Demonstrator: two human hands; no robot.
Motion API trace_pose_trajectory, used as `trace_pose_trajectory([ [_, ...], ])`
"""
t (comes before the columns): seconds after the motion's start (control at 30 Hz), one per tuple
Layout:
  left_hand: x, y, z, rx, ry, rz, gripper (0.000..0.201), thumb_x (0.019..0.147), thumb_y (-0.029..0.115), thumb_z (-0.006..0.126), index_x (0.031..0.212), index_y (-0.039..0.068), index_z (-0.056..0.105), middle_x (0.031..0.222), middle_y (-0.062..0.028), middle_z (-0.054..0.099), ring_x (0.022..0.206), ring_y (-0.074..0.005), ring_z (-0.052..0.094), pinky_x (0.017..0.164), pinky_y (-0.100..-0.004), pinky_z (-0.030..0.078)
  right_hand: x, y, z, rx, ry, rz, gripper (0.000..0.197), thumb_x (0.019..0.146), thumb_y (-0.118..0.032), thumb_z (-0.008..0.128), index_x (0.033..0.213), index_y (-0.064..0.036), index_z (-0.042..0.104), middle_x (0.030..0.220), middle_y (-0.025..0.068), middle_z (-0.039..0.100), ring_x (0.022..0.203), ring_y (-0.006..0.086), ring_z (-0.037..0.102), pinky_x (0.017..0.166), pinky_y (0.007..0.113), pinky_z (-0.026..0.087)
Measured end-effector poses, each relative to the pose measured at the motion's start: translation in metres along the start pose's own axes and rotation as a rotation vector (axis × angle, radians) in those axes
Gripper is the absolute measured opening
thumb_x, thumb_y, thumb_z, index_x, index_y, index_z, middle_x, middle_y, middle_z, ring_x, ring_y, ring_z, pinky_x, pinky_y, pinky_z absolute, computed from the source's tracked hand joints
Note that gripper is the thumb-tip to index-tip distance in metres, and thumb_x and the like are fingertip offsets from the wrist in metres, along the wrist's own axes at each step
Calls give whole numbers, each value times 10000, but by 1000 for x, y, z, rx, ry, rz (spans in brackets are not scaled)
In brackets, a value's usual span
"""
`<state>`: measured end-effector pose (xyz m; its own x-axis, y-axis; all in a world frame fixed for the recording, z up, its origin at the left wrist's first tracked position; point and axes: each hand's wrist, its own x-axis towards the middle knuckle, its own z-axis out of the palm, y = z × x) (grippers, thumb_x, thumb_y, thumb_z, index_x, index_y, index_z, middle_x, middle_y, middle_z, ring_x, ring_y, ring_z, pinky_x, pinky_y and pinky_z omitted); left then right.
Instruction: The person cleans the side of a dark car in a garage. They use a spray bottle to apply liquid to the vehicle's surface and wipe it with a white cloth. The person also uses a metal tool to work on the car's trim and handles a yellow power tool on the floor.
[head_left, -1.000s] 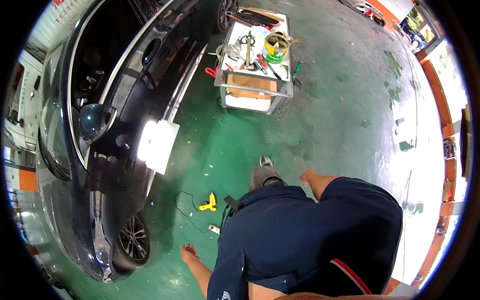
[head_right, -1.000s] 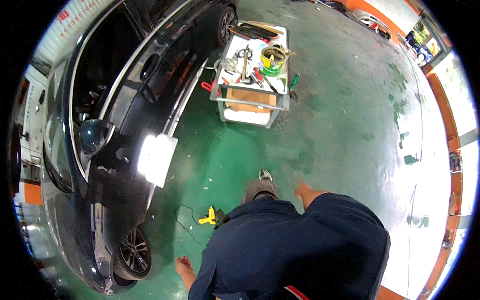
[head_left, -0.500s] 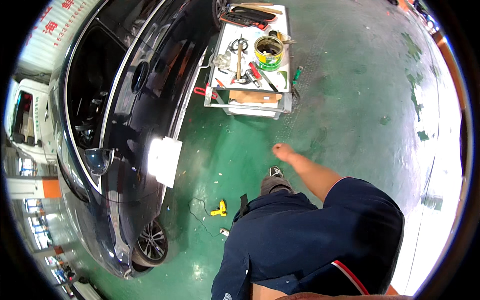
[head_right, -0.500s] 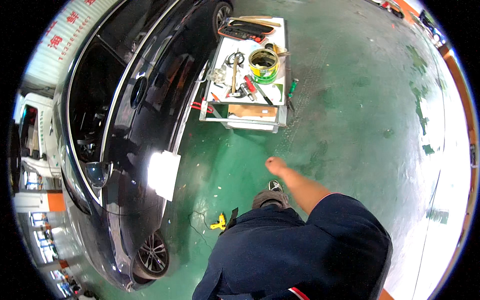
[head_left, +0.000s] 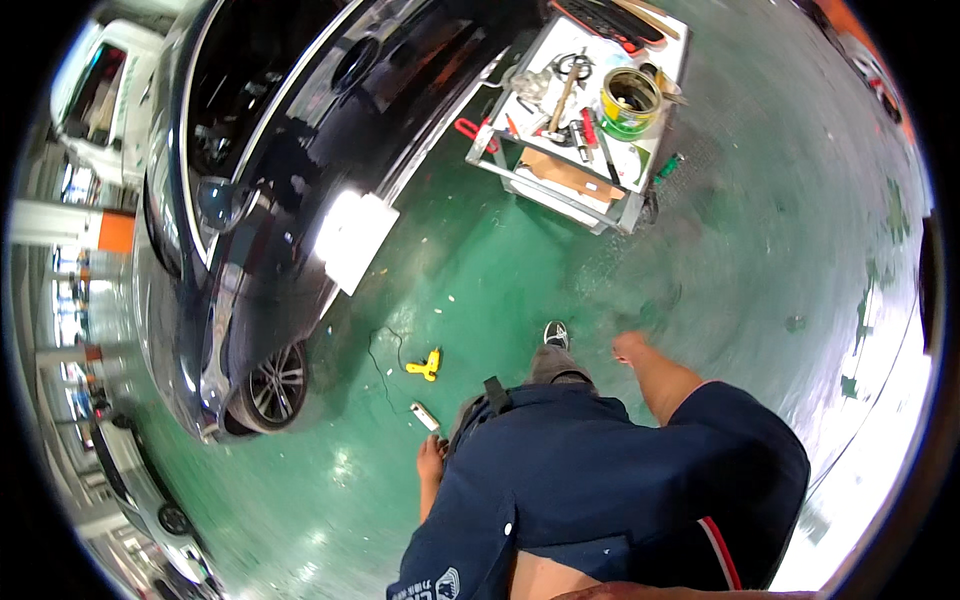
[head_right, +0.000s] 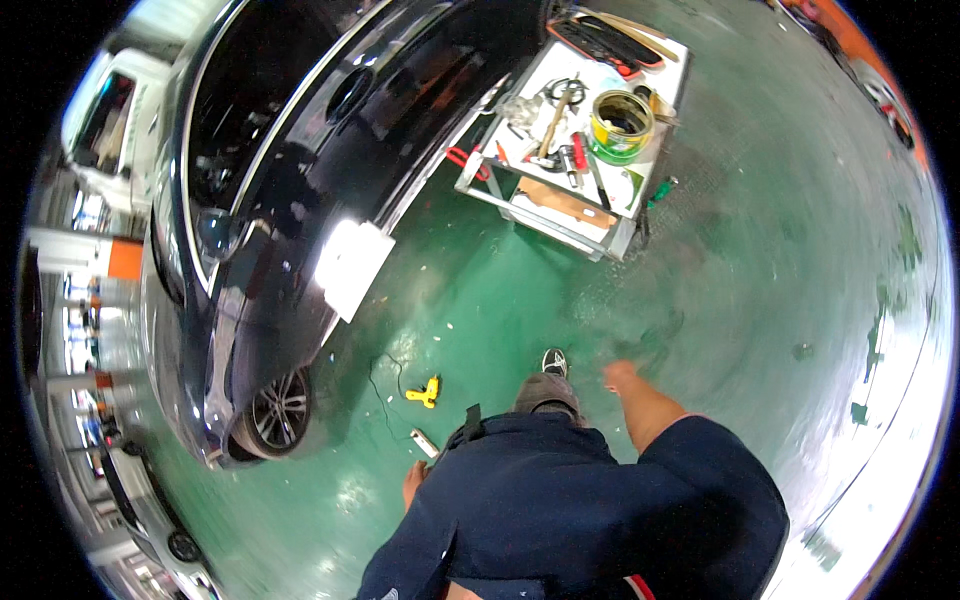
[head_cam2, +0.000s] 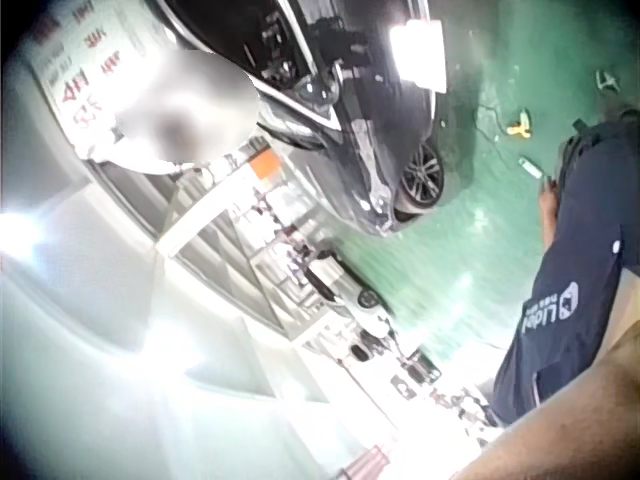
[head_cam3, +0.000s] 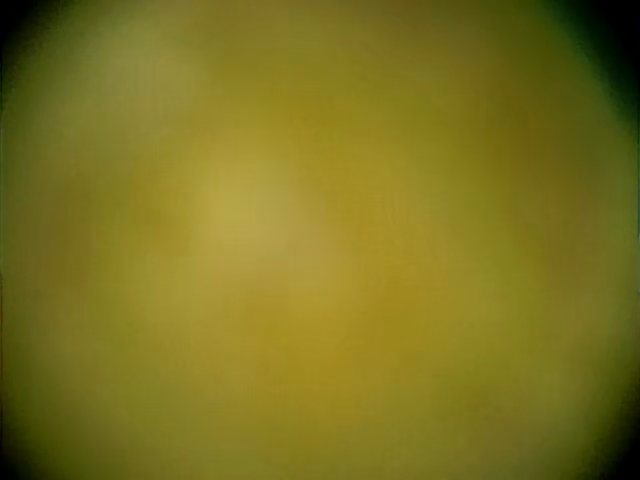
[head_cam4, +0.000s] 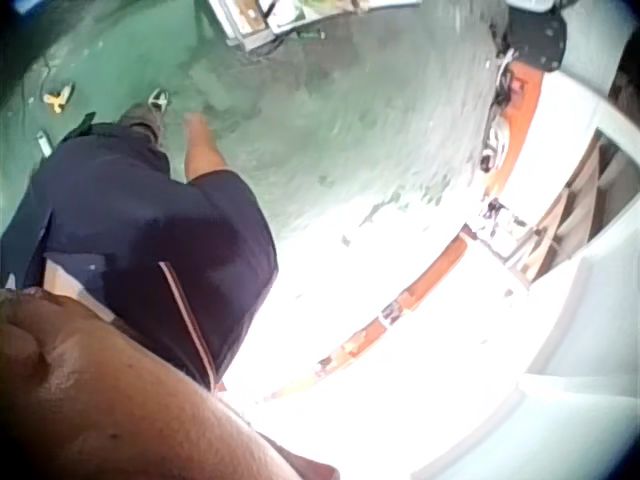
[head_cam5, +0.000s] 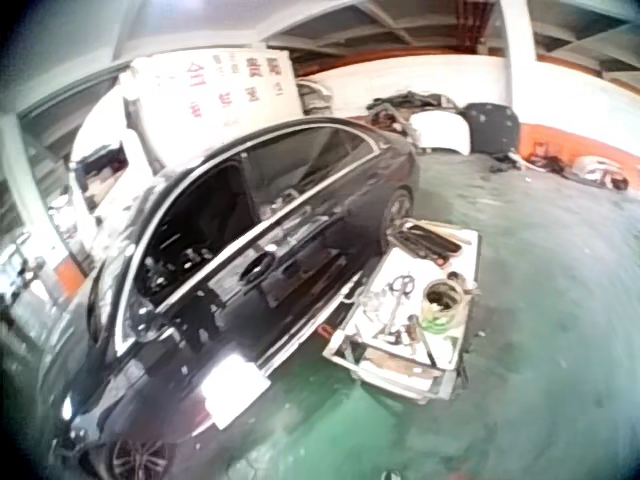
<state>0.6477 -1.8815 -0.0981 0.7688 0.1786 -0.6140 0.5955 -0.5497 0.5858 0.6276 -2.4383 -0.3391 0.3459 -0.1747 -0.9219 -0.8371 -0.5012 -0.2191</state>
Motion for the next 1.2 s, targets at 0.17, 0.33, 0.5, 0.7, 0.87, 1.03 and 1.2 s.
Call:
trace_pose_trajectory([
  [0.17,10,-71,6,107,-12,-281,540,941,480,549,1183,14,673,1190,-222,676,1142,-350,632,964,-398,475,-87,-102,11,631,73,-248,237,925,-224,481,752,-78,552,632,52,541,543,165,502,461,337,349],
  [0.33,19,-100,8,-359,19,-522,484,943,421,572,1225,32,630,1095,-201,697,1019,-300,666,801,-395,532,-133,-76,10,627,79,-191,184,922,-223,504,840,-90,601,679,62,585,582,182,550,481,331,403],
  [0.5,3,-216,17,-364,247,-285,372,917,348,605,1142,52,628,959,-131,675,800,-256,656,686,-390,538,-139,-101,26,336,-29,-224,189,927,-228,520,828,-90,604,672,63,586,593,187,556,486,340,413],
  [0.7,-65,-223,47,-1036,449,-550,318,912,316,572,1055,44,648,889,-139,663,736,-267,654,703,-395,539,-134,-143,3,-51,-22,-286,199,933,-235,539,814,-91,607,662,64,586,605,193,564,491,351,426],
  [0.87,-190,-279,176,-1178,414,-773,366,944,344,595,1090,11,639,908,-137,688,705,-227,640,586,-350,514,-116,-178,-26,-1338,-67,-984,210,938,-240,555,802,-91,610,655,65,586,616,197,571,496,360,437],
  [1.03,-298,-314,287,-189,-97,-690,383,877,244,595,1241,124,604,1045,-208,683,910,-353,679,790,-454,554,-199,-272,61,-216,-135,-413,147,966,-220,530,921,-100,603,672,-4,544,609,85,538,498,252,411],
  [1.2,-281,-310,328,-240,-64,-456,435,909,292,563,1297,94,564,1099,-192,668,922,-311,665,782,-415,538,-268,-314,142,-444,-122,-704,175,886,-206,583,884,-55,670,781,16,632,717,150,594,659,324,490],
])
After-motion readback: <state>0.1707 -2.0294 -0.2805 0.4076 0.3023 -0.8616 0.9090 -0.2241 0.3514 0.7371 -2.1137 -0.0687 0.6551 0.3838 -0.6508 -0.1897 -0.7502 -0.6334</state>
